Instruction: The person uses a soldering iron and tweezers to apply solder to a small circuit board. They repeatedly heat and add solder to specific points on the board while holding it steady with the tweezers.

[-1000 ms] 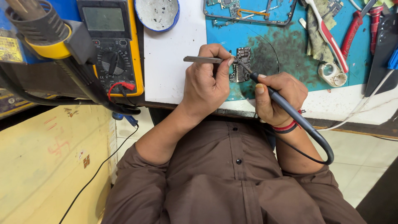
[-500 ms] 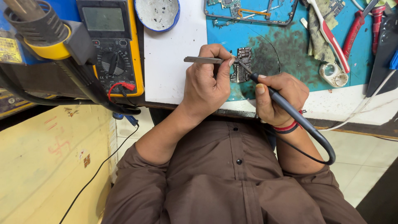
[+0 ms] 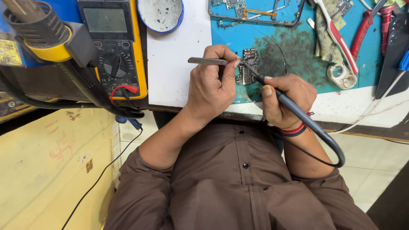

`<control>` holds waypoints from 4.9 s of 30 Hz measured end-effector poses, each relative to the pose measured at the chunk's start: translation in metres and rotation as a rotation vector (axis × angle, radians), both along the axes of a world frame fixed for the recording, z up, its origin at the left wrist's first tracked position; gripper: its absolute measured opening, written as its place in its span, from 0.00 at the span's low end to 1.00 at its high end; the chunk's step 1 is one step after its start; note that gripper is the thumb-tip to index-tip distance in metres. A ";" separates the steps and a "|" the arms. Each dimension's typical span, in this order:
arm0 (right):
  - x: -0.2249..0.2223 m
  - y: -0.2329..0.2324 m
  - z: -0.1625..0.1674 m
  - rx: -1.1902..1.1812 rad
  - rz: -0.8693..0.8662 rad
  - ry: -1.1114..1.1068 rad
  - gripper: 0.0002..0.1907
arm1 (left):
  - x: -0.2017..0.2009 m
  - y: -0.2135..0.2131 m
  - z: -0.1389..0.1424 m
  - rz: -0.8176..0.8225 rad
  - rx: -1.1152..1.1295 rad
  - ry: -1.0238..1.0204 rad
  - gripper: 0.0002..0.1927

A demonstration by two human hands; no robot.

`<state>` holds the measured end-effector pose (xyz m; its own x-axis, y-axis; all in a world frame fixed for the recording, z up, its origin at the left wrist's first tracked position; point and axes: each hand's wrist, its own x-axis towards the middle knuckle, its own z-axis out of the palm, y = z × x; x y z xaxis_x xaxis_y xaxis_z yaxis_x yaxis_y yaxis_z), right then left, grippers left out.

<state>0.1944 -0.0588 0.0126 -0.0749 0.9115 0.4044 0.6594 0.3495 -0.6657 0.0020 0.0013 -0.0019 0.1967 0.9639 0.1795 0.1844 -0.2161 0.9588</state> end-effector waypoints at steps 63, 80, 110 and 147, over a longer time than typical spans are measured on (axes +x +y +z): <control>0.000 0.000 0.002 0.081 0.001 -0.008 0.05 | 0.001 -0.002 -0.003 0.002 0.023 -0.037 0.06; -0.001 0.000 0.002 0.084 -0.025 -0.010 0.05 | 0.000 -0.001 -0.003 -0.003 0.047 -0.028 0.07; -0.018 0.011 0.018 -0.052 -0.086 -0.209 0.14 | 0.000 -0.001 0.000 -0.008 -0.001 -0.044 0.06; -0.003 -0.001 0.000 0.034 -0.010 -0.004 0.04 | 0.000 0.000 0.000 -0.015 0.052 0.040 0.08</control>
